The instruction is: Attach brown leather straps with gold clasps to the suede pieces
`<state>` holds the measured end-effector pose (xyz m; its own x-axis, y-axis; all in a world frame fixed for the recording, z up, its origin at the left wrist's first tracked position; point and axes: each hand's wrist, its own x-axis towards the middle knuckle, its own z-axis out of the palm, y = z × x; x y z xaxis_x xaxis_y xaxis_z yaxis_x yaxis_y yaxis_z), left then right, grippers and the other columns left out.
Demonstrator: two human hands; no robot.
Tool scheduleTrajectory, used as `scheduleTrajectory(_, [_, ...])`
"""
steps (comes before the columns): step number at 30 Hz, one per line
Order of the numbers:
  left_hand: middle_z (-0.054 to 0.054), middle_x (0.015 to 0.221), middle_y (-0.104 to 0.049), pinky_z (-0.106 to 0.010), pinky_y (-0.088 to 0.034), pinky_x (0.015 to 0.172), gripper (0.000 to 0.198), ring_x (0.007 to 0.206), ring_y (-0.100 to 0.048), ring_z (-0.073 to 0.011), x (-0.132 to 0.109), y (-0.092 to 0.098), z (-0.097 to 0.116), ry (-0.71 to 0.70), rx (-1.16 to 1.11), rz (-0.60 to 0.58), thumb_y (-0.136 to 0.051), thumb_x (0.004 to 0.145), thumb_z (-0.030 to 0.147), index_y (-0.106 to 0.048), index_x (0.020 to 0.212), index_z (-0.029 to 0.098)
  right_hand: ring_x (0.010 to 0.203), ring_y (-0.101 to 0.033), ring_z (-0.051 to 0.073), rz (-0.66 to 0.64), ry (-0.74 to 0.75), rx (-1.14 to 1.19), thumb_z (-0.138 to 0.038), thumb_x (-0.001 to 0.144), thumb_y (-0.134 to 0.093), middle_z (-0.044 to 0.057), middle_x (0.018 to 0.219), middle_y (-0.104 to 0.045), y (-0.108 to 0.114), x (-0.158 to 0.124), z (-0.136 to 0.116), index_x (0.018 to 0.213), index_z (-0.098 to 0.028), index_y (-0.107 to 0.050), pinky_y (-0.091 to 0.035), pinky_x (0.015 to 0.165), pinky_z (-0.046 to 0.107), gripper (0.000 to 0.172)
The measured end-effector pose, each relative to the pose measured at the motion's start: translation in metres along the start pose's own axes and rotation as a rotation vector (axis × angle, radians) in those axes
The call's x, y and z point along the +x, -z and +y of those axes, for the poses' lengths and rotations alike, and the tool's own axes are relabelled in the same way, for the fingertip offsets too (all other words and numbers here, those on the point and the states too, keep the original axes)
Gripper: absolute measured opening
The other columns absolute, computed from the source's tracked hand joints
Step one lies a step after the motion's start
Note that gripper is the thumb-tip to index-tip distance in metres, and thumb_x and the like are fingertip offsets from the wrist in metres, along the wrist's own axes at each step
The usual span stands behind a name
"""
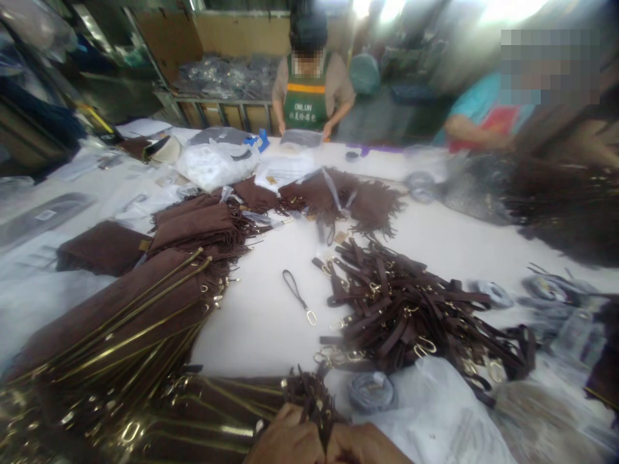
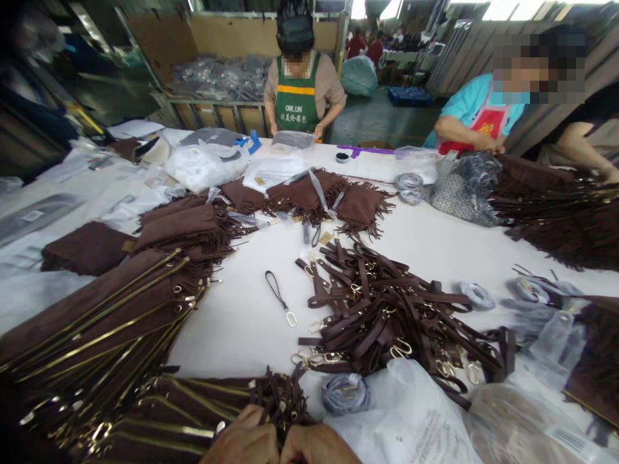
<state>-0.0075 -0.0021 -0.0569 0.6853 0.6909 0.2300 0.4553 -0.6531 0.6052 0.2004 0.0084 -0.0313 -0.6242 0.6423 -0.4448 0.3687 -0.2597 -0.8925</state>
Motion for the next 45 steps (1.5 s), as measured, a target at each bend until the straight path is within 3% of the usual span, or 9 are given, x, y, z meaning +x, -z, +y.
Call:
scheduleTrajectory(4, [0.001,0.071,-0.063,-0.031,-0.033,0.074,0.045,0.075,-0.052,-0.0160,-0.007,-0.014,-0.010,0.016,-0.073,-0.048,-0.023,0.104,0.039,-0.054,0.076,0.023,0.077,-0.060,0.016,0.305,0.179,-0.650,-0.021,0.098,-0.040,0.003,0.086,-0.065,0.049,0.062,-0.015,0.096,-0.018,-0.059,-0.046,0.070,0.025,0.019])
scheduleTrajectory(5, [0.001,0.073,-0.064,-0.030,-0.035,0.075,0.044,0.078,-0.053,-0.0158,-0.011,-0.018,-0.014,0.033,-0.100,-0.063,-0.024,0.103,0.040,-0.055,0.077,0.023,0.089,-0.060,0.020,0.311,0.240,-0.976,-0.016,0.095,-0.045,0.008,0.100,-0.066,0.058,0.084,-0.012,0.109,-0.018,-0.059,-0.047,0.077,0.030,0.020])
scheduleTrajectory(9, [-0.001,0.091,-0.067,-0.026,-0.040,0.079,0.041,0.088,-0.056,-0.0139,-0.030,-0.033,-0.029,0.147,-0.178,-0.078,-0.029,0.103,0.042,-0.059,0.082,0.024,0.117,-0.049,0.028,0.143,0.360,-1.209,-0.005,0.087,-0.053,0.014,0.140,-0.050,0.083,0.165,0.014,0.120,-0.019,-0.059,-0.043,0.092,0.041,0.036])
scheduleTrajectory(15, [0.001,0.095,-0.067,-0.023,-0.040,0.087,0.030,0.092,-0.055,-0.0129,-0.034,-0.039,-0.035,0.172,-0.220,-0.138,-0.043,0.099,0.041,-0.060,0.081,0.023,0.102,-0.053,0.026,0.025,0.397,-1.299,-0.009,0.087,-0.057,0.011,0.095,-0.066,0.103,0.200,0.023,0.081,-0.015,-0.066,-0.042,0.091,0.040,0.013])
scheduleTrajectory(20, [0.003,0.085,-0.065,-0.022,-0.038,0.075,0.025,0.085,-0.054,-0.0123,-0.026,-0.038,-0.034,0.158,-0.137,-0.088,-0.050,0.098,0.038,-0.060,0.080,0.024,0.087,-0.057,0.021,0.163,0.347,-1.194,-0.019,0.098,-0.044,0.008,0.088,-0.064,0.090,0.154,-0.008,0.091,-0.013,-0.060,-0.045,0.080,0.033,0.020])
scheduleTrajectory(23, [0.005,0.071,-0.062,-0.026,-0.035,0.075,0.026,0.075,-0.053,-0.0127,-0.014,-0.023,-0.022,0.098,-0.152,-0.068,-0.049,0.099,0.031,-0.056,0.076,0.022,0.066,-0.057,0.012,0.181,0.280,-0.784,-0.028,0.105,-0.031,-0.002,0.076,-0.061,0.066,0.097,-0.023,0.099,-0.018,-0.059,-0.043,0.062,0.021,0.030])
scheduleTrajectory(30, [0.004,0.083,-0.063,-0.033,-0.030,0.083,0.009,0.084,-0.052,-0.0162,0.012,0.037,0.017,0.319,-0.336,-0.160,-0.057,0.084,0.013,-0.054,0.083,0.022,0.090,-0.060,0.022,0.259,0.145,-0.107,-0.040,0.101,-0.037,0.006,0.097,-0.066,0.004,-0.014,-0.031,0.124,-0.029,-0.061,-0.047,0.080,0.031,0.034])
scheduleTrajectory(38, [0.004,0.081,-0.060,-0.033,-0.030,0.081,0.009,0.080,-0.048,-0.0164,0.007,0.038,0.023,0.350,-0.358,-0.185,-0.052,0.092,0.019,-0.055,0.084,0.021,0.077,-0.056,0.018,0.354,-0.050,0.425,-0.058,0.088,-0.056,0.002,0.079,-0.063,-0.053,-0.047,-0.002,0.088,-0.020,-0.068,-0.042,0.072,0.029,0.040])
scheduleTrajectory(45, [0.002,0.081,-0.059,-0.034,-0.031,0.081,0.013,0.080,-0.047,-0.0170,0.006,0.041,0.026,0.334,-0.364,-0.203,-0.047,0.095,0.021,-0.055,0.084,0.021,0.075,-0.051,0.016,0.349,-0.030,0.424,-0.055,0.086,-0.061,-0.002,0.076,-0.057,-0.053,-0.052,-0.004,0.086,-0.018,-0.060,-0.039,0.069,0.026,0.036])
